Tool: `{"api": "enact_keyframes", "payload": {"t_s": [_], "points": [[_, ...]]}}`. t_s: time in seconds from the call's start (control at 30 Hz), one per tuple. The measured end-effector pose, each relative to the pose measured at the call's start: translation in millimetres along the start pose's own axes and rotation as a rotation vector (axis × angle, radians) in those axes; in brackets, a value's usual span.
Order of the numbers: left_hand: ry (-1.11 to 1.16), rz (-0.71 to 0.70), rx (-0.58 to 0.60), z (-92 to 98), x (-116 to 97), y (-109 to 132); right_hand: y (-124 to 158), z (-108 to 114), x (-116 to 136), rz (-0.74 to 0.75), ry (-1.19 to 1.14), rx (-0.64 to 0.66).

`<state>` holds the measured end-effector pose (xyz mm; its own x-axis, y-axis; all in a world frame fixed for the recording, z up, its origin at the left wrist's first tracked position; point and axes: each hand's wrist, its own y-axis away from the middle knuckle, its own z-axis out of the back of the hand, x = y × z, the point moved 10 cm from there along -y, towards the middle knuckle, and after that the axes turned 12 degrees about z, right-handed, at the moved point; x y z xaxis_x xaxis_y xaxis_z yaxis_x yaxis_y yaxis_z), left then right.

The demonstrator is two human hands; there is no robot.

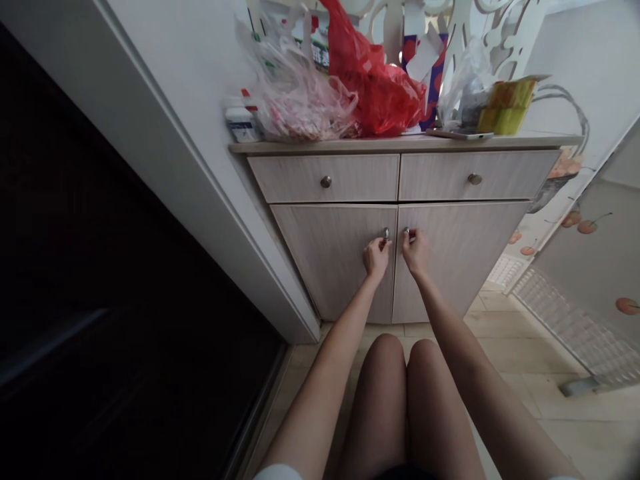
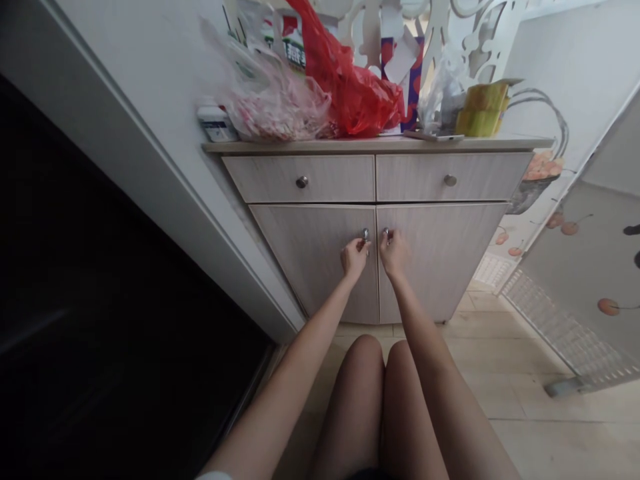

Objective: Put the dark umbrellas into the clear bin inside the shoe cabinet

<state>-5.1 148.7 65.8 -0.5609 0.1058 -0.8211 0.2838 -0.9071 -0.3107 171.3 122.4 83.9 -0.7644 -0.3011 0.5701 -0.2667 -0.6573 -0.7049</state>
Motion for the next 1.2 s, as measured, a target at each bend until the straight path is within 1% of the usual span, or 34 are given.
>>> {"api": "enact_keyframes", "payload": {"t_s": [0.2, 0.4, 0.53, 0.67, 0.77, 0.83, 0.87, 0.93, 1.0, 1.03, 1.1, 1.17, 1.2], "points": [[-0.02, -0.006, -0.007, -4.7, -2.2, -7.0, -7.1, -8.6, -6.0, -0.031, 0.018, -0.012], [-0.034, 0.016, 0.002, -9.9, -2.2, -15.1, -15.5, -16.8, -10.0, -0.047, -0.024, -0.015], [-0.008, 0.05, 0.005, -12.3, -0.3, -17.5, -16.9, -21.7, -15.5, -0.091, -0.023, 0.002], [0.019, 0.08, 0.0, -13.8, 1.2, -21.1, -18.4, -24.9, -18.4, -0.101, -0.072, -0.019], [0.077, 0.087, 0.047, -18.4, 2.3, -23.8, -20.2, -27.5, -23.1, -0.126, -0.13, -0.021], [0.156, 0.078, 0.087, -19.8, 3.5, -20.6, -20.8, -27.6, -24.9, -0.119, -0.172, -0.004], [0.201, 0.073, 0.088, -17.6, 4.9, -16.5, -19.8, -25.9, -25.6, -0.111, -0.199, -0.001], [0.288, 0.058, 0.054, -7.2, 10.3, -2.4, -13.1, -18.1, -27.5, -0.095, -0.281, -0.014], [0.353, 0.053, 0.017, 5.6, 19.7, 19.0, 1.8, -4.1, -30.1, -0.082, -0.386, -0.067], [0.375, 0.067, 0.021, 9.9, 26.1, 31.3, 12.4, 3.0, -31.6, -0.082, -0.441, -0.09], [0.392, 0.155, 0.088, 10.9, 42.5, 56.2, 38.2, 12.2, -35.6, -0.12, -0.534, -0.087], [0.387, 0.273, 0.189, 5.9, 56.6, 79.7, 66.7, 12.6, -39.7, -0.222, -0.628, -0.014], [0.387, 0.319, 0.248, 2.2, 59.5, 89.7, 80.1, 11.8, -40.9, -0.287, -0.682, 0.023]]}}
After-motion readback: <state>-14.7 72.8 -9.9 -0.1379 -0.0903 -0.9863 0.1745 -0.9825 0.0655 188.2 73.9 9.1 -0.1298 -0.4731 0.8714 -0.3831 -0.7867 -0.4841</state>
